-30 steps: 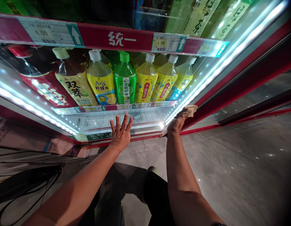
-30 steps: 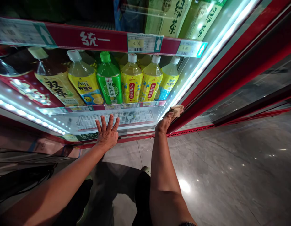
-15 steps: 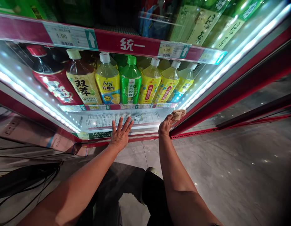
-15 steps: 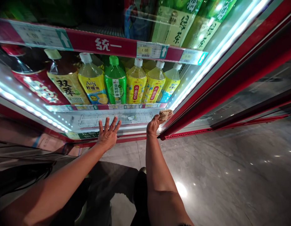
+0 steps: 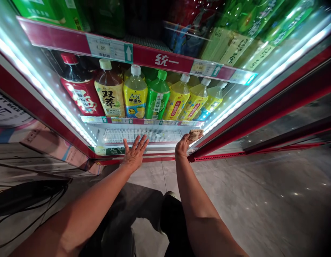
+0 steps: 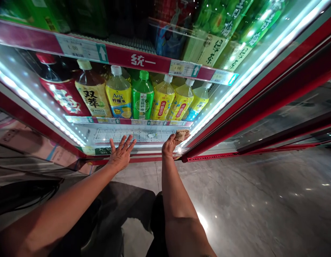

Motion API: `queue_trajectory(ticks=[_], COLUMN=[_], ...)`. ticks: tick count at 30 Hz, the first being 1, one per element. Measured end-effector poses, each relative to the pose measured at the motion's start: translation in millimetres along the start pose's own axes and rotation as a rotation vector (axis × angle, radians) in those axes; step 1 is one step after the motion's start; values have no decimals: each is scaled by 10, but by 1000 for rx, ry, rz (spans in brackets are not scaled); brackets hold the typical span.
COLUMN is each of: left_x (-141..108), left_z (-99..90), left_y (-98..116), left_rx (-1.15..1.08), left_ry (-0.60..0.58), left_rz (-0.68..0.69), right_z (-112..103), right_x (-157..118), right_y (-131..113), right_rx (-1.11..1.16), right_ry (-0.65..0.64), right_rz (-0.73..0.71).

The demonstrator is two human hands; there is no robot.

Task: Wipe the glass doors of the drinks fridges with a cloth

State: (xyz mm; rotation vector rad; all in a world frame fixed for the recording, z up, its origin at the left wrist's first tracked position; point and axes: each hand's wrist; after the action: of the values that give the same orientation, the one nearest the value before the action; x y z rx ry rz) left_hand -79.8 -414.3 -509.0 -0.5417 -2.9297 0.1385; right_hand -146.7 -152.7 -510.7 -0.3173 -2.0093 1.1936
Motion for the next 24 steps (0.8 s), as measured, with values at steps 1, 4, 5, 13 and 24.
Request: queue_trajectory(ticks=[1, 4, 5, 13, 24], left_x=[-16, -68, -86, -166, -278], left_z=[7, 26, 29, -21, 11], left_y=[-31, -133, -165, -296, -483], left_rx=[-4, -14, -15, -14, 3], left_ry=[-4, -6, -5, -5, 32], left_rz=[-7, -28, -36, -106, -168], right_z=[39, 169, 211, 392, 497], right_x=[-47, -123, -130, -414, -610], right_y=[30, 28, -13, -284, -493], right_rx=[7, 37, 42, 96, 42], right_ry=[27, 108, 114, 59, -76], right_rz=[45, 173, 189, 144, -77])
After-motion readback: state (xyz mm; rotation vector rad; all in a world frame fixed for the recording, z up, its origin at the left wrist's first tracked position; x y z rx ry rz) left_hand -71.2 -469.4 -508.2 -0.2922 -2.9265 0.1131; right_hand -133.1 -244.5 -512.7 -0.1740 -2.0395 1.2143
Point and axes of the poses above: each hand's wrist, its own x-axis towards the middle knuckle, its own z-axis out of the palm, y = z × x, and after that the axes turned 11 degrees about x, right-handed
